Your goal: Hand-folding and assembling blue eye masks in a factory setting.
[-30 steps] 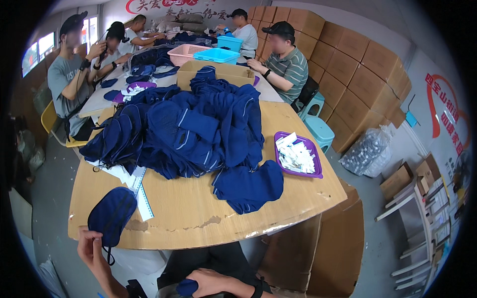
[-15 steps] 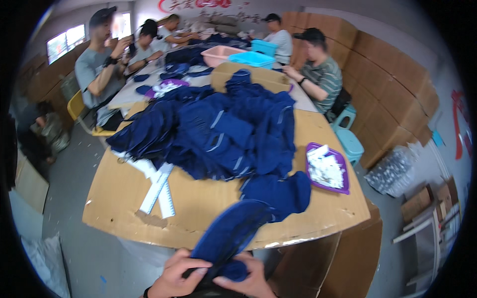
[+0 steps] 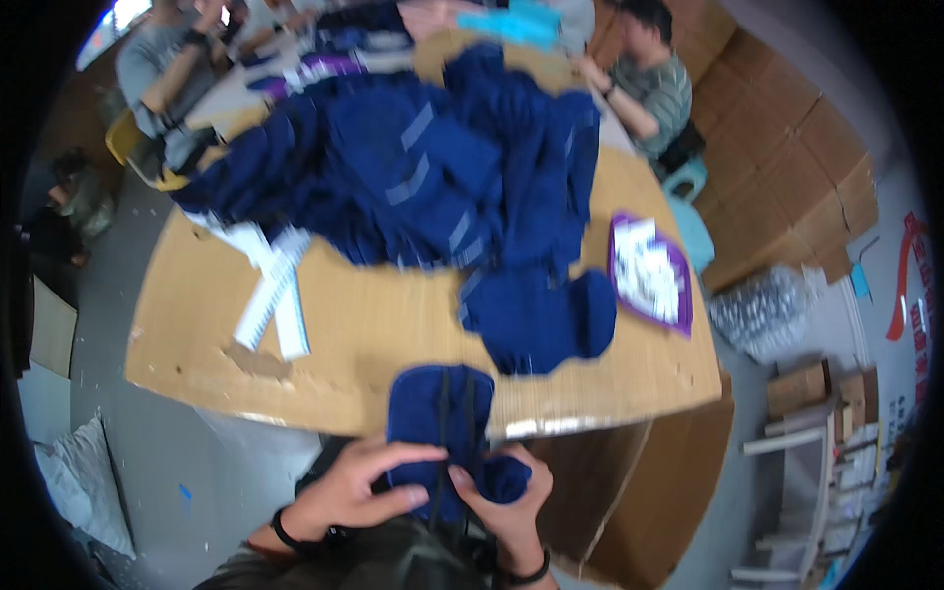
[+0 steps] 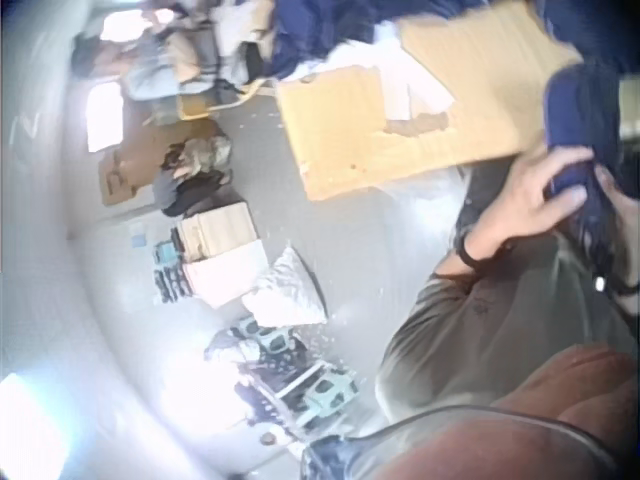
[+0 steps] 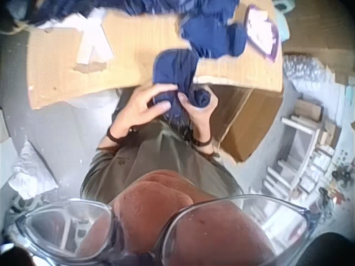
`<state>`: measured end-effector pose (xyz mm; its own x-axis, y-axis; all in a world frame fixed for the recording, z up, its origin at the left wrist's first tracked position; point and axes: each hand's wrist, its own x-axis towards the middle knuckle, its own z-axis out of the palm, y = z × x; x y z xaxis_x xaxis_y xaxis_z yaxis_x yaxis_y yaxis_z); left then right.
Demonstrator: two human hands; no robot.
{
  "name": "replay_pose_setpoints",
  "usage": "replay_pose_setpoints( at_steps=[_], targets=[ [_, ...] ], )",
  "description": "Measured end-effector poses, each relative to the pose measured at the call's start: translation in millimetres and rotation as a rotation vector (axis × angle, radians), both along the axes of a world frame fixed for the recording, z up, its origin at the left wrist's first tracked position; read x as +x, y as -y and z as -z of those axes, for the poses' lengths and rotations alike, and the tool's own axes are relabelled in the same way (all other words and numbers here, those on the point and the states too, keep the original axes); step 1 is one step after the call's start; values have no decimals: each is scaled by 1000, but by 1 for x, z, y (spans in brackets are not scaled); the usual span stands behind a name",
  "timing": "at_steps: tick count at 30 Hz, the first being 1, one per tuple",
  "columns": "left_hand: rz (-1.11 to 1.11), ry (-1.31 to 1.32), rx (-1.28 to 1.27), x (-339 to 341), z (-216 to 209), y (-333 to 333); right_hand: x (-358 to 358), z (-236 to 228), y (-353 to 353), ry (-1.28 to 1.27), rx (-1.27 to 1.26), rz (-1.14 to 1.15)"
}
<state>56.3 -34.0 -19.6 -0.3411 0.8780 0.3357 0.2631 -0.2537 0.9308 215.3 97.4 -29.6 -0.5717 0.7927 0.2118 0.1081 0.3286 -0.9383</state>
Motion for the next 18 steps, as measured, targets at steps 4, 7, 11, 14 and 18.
replay_pose_setpoints(
  at_steps=[4,7,11,14,18],
  targets=[
    [-115,-17,-4,1,10,7,-7,5,3,-19,47,-133],
    [-272,-58,80,0,17,14,-15,1,7,-37,55,-138],
    [-444,138,-18,1,24,16,-3,16,4,-170,-179,19],
    [-392,244,11,6,27,17,-6,10,11,-320,-150,-156],
    [-436,207,86,18,12,8,-14,14,6,-143,185,-346]
  ],
)
